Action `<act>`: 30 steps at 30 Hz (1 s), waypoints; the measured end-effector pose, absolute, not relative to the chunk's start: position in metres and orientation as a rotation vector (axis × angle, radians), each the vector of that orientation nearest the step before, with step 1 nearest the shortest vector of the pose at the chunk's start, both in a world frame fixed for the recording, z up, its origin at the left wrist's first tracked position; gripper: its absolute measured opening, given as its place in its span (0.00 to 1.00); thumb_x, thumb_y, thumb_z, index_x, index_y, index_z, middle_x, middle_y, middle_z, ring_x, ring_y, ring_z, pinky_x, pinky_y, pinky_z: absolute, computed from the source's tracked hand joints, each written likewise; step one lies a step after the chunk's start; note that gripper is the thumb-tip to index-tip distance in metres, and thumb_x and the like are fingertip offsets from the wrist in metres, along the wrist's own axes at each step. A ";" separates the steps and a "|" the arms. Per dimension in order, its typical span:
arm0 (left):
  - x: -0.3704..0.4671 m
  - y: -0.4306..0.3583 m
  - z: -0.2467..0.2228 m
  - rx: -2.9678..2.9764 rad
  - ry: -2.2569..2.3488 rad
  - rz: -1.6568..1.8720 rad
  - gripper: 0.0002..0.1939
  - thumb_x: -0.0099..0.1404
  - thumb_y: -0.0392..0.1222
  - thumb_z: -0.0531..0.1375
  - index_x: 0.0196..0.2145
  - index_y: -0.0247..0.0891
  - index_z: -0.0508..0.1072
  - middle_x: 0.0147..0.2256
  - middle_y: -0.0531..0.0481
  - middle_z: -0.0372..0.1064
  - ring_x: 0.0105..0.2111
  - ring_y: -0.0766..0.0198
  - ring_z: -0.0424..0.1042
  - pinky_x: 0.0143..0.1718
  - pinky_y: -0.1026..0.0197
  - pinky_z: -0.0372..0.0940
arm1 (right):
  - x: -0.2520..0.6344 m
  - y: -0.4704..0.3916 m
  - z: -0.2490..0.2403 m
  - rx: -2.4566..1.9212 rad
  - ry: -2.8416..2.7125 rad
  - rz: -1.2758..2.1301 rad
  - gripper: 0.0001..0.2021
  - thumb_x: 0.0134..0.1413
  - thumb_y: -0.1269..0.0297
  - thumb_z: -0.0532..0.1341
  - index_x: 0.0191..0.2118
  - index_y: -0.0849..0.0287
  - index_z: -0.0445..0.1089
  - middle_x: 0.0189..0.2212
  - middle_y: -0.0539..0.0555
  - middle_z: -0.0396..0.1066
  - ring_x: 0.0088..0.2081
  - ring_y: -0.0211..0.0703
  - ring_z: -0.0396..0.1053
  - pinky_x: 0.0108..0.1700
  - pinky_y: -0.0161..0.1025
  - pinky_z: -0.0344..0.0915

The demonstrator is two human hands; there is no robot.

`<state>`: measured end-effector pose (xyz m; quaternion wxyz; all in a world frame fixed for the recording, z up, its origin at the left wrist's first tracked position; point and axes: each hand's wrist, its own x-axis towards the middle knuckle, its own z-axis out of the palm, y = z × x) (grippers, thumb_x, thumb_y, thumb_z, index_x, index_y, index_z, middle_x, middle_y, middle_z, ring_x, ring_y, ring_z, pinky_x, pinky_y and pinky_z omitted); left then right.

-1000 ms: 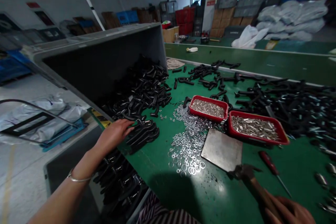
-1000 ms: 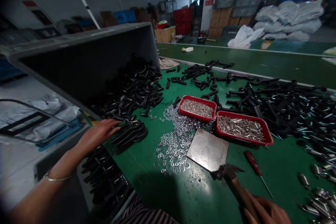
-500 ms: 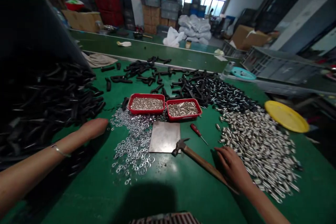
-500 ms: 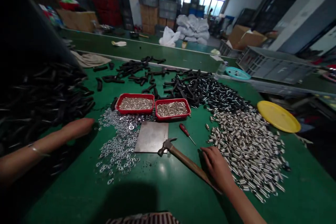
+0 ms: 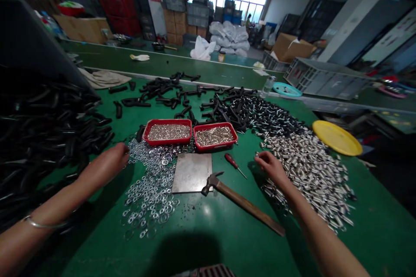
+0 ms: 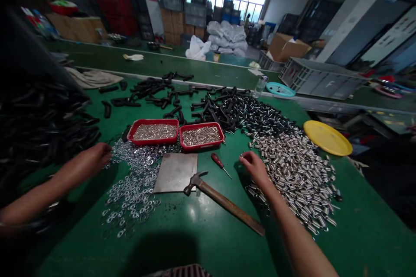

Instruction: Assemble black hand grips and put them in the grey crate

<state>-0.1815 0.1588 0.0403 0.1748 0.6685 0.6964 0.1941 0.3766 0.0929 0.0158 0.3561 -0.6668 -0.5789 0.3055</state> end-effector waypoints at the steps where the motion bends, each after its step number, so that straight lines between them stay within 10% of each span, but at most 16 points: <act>1: -0.162 0.154 0.046 1.935 1.875 0.575 0.12 0.60 0.51 0.60 0.36 0.40 0.70 0.32 0.52 0.72 0.32 0.59 0.72 0.36 0.61 0.64 | 0.367 0.095 0.017 -1.624 -1.359 0.923 0.15 0.54 0.49 0.64 0.40 0.55 0.72 0.36 0.53 0.74 0.33 0.43 0.71 0.37 0.42 0.70; 11: 0.023 0.095 0.042 1.236 1.062 0.907 0.15 0.58 0.47 0.64 0.40 0.35 0.74 0.31 0.48 0.75 0.33 0.59 0.78 0.35 0.61 0.69 | 0.234 0.090 0.022 -0.958 -0.779 1.699 0.16 0.48 0.60 0.73 0.41 0.57 0.71 0.27 0.48 0.73 0.24 0.32 0.67 0.26 0.30 0.68; 19: 0.026 0.089 0.032 1.030 0.985 0.955 0.16 0.57 0.47 0.68 0.39 0.33 0.74 0.31 0.48 0.75 0.32 0.62 0.77 0.36 0.62 0.69 | 0.195 0.081 0.020 -0.974 -0.773 1.763 0.16 0.53 0.56 0.70 0.33 0.55 0.61 0.14 0.37 0.55 0.13 0.26 0.44 0.13 0.23 0.46; 30: 0.019 0.085 0.021 1.055 0.943 0.994 0.16 0.57 0.47 0.67 0.39 0.33 0.76 0.31 0.47 0.74 0.31 0.62 0.76 0.33 0.62 0.69 | 0.190 0.078 0.024 -1.009 -0.475 2.032 0.14 0.51 0.61 0.71 0.31 0.57 0.65 0.18 0.40 0.58 0.12 0.21 0.44 0.11 0.19 0.46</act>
